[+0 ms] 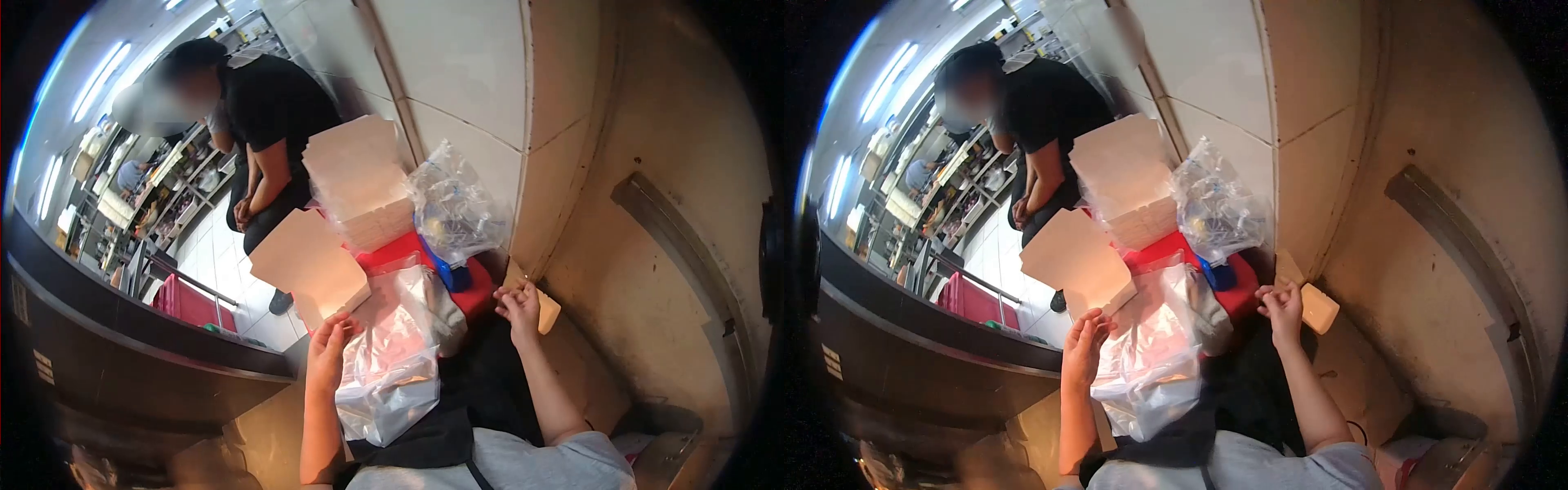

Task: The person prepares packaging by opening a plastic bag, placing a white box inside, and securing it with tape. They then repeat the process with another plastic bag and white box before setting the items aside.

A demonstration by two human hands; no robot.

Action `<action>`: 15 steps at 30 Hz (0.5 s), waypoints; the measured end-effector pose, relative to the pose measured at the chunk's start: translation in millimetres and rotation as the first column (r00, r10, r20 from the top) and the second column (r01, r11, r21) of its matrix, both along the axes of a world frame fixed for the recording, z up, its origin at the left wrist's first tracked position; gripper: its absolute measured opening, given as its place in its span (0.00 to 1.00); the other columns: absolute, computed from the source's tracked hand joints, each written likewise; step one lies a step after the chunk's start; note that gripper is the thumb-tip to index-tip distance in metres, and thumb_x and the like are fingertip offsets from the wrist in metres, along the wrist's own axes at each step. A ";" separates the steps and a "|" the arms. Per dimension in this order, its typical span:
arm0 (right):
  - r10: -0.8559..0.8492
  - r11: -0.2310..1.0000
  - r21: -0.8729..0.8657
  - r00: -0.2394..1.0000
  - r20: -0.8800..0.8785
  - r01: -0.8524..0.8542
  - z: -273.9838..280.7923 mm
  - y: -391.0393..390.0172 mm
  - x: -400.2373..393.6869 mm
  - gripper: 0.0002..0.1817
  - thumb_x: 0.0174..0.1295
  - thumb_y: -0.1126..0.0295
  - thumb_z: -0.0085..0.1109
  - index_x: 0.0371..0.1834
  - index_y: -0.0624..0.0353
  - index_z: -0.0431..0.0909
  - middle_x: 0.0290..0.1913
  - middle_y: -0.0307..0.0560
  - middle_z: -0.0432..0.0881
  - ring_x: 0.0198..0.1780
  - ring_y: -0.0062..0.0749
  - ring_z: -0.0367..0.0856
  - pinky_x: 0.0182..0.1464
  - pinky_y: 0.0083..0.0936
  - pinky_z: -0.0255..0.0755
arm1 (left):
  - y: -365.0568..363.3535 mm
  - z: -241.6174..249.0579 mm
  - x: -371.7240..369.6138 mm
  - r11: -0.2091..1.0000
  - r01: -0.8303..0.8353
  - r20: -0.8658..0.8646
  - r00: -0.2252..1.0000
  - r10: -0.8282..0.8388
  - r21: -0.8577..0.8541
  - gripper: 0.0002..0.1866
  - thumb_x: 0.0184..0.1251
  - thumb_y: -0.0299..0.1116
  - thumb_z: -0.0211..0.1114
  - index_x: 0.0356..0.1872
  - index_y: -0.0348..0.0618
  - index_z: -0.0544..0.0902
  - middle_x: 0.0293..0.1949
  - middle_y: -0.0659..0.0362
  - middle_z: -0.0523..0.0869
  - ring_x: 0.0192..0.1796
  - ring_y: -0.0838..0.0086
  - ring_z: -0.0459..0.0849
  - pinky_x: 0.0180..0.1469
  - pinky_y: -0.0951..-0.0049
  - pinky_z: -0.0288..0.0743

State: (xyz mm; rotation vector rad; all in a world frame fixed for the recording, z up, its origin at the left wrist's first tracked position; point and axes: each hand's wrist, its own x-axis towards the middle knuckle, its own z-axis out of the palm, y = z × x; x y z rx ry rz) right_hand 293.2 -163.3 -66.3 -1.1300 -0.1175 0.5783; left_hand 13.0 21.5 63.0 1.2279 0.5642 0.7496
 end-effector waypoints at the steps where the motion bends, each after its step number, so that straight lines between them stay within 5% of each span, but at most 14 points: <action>1: -0.080 0.990 -0.107 0.994 0.078 0.088 -11.6 2.0 8.4 0.23 0.62 0.79 0.51 0.60 0.59 0.58 0.43 0.47 0.81 0.43 0.26 0.81 0.38 0.19 0.76 | -0.5 -7.0 -3.6 0.999 -0.021 -0.020 1.000 0.020 -0.045 0.15 0.69 0.34 0.57 0.51 0.35 0.75 0.42 0.55 0.81 0.47 0.69 0.80 0.56 0.68 0.71; 4: -0.220 0.943 -0.064 0.755 0.618 0.327 -40.7 33.3 24.3 0.22 0.63 0.79 0.50 0.60 0.57 0.60 0.41 0.47 0.83 0.41 0.26 0.81 0.40 0.20 0.74 | -9.1 -14.5 -7.4 0.994 -0.044 -0.062 0.997 0.038 -0.104 0.12 0.69 0.32 0.57 0.48 0.36 0.76 0.41 0.55 0.81 0.46 0.69 0.80 0.55 0.68 0.72; 8: -0.139 0.889 -0.183 0.629 0.765 0.419 -27.8 69.5 13.7 0.24 0.58 0.80 0.50 0.59 0.62 0.62 0.38 0.50 0.84 0.39 0.44 0.83 0.41 0.32 0.75 | -18.9 -13.2 -10.2 0.995 -0.040 -0.082 0.996 0.032 -0.087 0.12 0.68 0.30 0.57 0.48 0.36 0.76 0.41 0.55 0.82 0.46 0.70 0.80 0.55 0.68 0.72; 10: -0.126 0.921 -0.096 0.523 0.843 0.377 -21.5 77.0 1.1 0.25 0.56 0.81 0.51 0.59 0.62 0.63 0.40 0.52 0.84 0.40 0.47 0.82 0.42 0.33 0.75 | -21.0 -11.0 -12.6 0.996 -0.039 -0.090 0.995 0.031 -0.079 0.11 0.68 0.29 0.57 0.48 0.36 0.76 0.41 0.56 0.82 0.46 0.70 0.80 0.55 0.69 0.72; 15: 0.021 0.940 -0.180 0.478 0.878 0.289 -26.2 71.5 -6.9 0.30 0.54 0.81 0.54 0.63 0.64 0.59 0.46 0.54 0.82 0.51 0.47 0.78 0.55 0.36 0.69 | -20.3 -19.3 -23.5 0.989 -0.084 -0.127 0.990 0.068 -0.123 0.11 0.67 0.27 0.58 0.48 0.35 0.76 0.41 0.56 0.82 0.45 0.70 0.81 0.55 0.70 0.72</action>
